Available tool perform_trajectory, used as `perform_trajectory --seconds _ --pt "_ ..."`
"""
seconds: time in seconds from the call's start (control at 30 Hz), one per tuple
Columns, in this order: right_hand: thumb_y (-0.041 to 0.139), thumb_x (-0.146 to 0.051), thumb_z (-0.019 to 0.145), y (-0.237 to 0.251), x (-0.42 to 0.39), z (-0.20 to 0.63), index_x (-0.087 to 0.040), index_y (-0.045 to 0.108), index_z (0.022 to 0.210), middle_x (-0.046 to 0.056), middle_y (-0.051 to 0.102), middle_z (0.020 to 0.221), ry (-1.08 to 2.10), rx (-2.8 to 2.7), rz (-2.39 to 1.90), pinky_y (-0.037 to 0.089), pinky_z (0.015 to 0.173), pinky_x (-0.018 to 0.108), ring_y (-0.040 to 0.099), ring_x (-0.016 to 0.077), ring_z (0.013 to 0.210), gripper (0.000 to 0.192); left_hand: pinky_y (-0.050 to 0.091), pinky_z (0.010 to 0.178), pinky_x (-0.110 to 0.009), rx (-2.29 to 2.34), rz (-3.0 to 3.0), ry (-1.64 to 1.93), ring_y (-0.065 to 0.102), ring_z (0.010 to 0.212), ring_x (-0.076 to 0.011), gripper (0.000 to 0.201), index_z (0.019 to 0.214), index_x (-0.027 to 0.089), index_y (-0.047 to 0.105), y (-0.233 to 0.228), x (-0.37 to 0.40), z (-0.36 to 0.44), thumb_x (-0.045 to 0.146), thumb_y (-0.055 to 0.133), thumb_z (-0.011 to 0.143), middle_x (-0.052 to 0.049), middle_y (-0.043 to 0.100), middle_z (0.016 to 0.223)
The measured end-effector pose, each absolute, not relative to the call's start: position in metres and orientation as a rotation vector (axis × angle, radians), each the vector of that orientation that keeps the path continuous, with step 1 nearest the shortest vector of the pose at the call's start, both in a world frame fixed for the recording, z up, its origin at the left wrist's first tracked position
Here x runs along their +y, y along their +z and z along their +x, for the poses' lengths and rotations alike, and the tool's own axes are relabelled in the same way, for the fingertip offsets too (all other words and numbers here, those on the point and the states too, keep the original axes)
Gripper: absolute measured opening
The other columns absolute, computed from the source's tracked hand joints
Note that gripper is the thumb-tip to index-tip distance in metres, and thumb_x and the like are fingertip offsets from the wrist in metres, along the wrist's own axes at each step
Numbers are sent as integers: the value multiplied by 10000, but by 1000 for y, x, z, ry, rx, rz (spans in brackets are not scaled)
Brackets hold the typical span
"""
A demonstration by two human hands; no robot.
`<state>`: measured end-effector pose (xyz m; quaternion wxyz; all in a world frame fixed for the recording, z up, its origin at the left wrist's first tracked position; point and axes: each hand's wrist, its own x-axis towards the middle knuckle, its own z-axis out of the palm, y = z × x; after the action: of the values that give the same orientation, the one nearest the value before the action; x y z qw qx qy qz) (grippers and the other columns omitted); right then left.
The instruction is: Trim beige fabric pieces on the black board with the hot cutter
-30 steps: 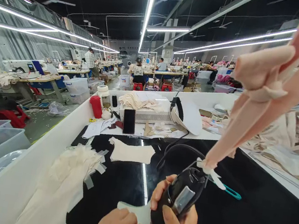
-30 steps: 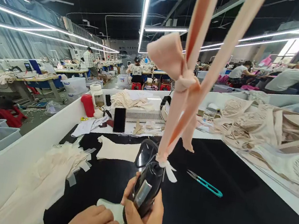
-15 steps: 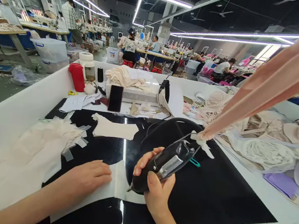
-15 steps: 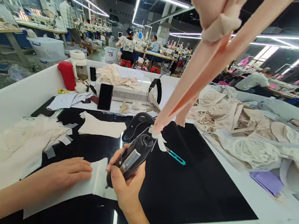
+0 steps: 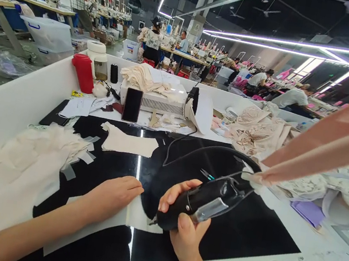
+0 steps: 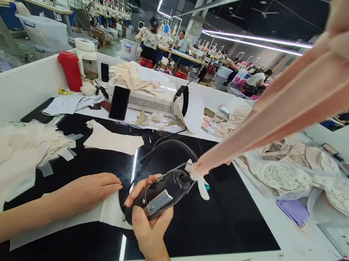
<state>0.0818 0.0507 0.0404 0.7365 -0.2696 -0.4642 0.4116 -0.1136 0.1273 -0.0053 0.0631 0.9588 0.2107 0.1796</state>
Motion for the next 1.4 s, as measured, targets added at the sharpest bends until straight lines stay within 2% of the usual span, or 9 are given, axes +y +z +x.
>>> perform_trajectory --seconds 0.37,0.53,0.73,1.07,1.23,1.4 --pt "752 -517 894 47 38 93 -330 575 1251 -22 601 816 827 -1045 -703 535 552 291 594 143 610 440 570 1083 -362 597 2937 595 639 1290 -217 416 1330 137 597 -16 120 -133 20 367 1005 -113 673 1368" --pt "749 -553 877 51 38 91 -349 570 1226 -34 583 786 813 -1047 -756 522 526 289 570 143 577 442 574 1082 -398 594 2958 598 658 1257 -233 399 1295 132 627 -5 118 -133 9 389 1000 -106 702 1314" --pt "773 -549 845 60 44 87 -337 590 1143 -46 557 755 816 -1006 -765 466 475 264 501 128 526 409 590 1049 -360 617 2922 661 675 1225 -222 410 1269 135 643 0 115 -133 -17 400 976 -105 710 1286" --pt "782 -443 853 65 97 68 -293 573 1117 -55 604 769 740 -910 -703 535 544 282 582 128 577 368 572 1083 -372 629 2884 649 656 1259 -220 493 1326 145 605 -14 115 -135 -44 353 948 -96 692 1321" --pt "741 -468 851 60 116 58 -295 516 1113 -68 583 759 707 -950 -751 525 538 294 584 128 553 386 585 1060 -349 640 2822 662 665 1235 -204 426 1304 178 615 -14 115 -134 7 372 999 -85 692 1312" --pt "717 -470 868 57 122 54 -296 499 1120 -67 571 767 689 -980 -748 517 541 300 576 127 553 376 579 1063 -340 669 2844 646 658 1243 -219 418 1314 163 614 -14 114 -134 1 417 983 -89 679 1327"
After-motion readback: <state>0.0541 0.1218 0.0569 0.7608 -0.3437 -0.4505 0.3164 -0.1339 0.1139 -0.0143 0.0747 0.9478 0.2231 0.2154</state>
